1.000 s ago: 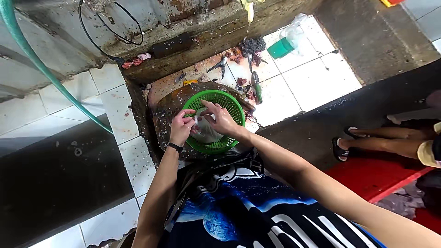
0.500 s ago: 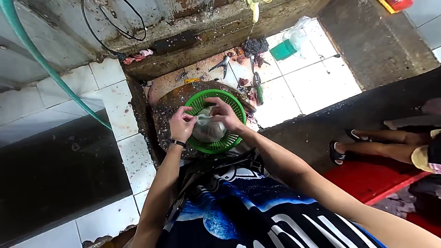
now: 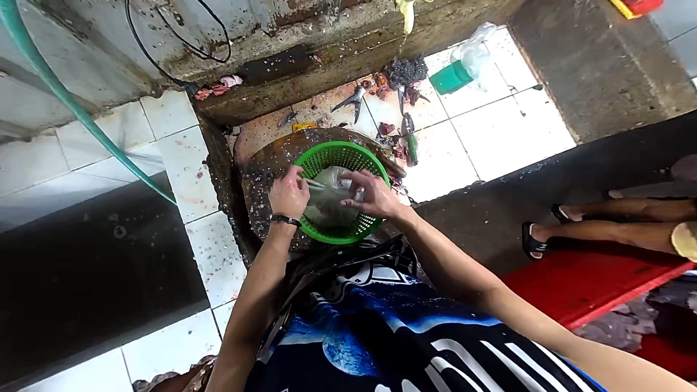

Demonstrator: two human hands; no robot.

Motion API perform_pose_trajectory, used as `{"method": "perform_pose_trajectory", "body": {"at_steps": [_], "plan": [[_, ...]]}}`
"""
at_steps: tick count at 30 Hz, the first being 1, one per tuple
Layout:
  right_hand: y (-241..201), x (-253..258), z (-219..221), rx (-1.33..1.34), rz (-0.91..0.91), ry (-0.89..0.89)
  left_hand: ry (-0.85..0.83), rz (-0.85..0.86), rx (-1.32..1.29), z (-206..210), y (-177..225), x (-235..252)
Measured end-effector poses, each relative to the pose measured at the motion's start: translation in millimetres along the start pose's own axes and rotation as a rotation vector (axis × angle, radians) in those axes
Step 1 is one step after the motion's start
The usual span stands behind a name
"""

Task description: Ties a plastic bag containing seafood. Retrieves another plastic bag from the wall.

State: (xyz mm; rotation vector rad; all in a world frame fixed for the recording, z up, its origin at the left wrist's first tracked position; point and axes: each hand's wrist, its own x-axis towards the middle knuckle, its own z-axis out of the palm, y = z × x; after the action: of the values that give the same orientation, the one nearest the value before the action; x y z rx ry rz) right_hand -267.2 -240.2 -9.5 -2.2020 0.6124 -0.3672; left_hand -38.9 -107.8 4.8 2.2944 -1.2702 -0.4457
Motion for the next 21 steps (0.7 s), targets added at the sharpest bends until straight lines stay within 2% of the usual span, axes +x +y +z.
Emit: {"method": "perform_pose_trajectory", "body": {"at_steps": [1,3,6,9,13,18,21], "plan": [[0.0,-0.2,-0.8,-0.17,0.009,0.029,0.01,0.033,-0.059,-1.7,-3.1,1.8],[1.0,7.5,-6.8,-0.361,0.072,-0.021,-0.066,0.112,-0.139,-0.2,-2.9,8.9],[5.4,13.4,2.8,-0.42,0.1,-0.191,-0.262,0.24,-0.047,21.7,14.2,-2.1],[10.8,16.7,16.8,-0.433,0.07,-0.211,-0.476,0.174,0.099,12.4,44.0,-12.1],[14.9,14.2,13.9,-0.431,0.097,-0.161,-0.372,0.209,0.111,57.7,10.8,5.1],[13.5,14.5,13.3,-0.428,0.113,-0.168,-0.458,0.172,0.106,51.8,12.6,9.9],[13.1,13.1,13.9,-0.434,0.114,-0.148,-0.445,0.187,0.123,53.6,12.2,9.6]]}}
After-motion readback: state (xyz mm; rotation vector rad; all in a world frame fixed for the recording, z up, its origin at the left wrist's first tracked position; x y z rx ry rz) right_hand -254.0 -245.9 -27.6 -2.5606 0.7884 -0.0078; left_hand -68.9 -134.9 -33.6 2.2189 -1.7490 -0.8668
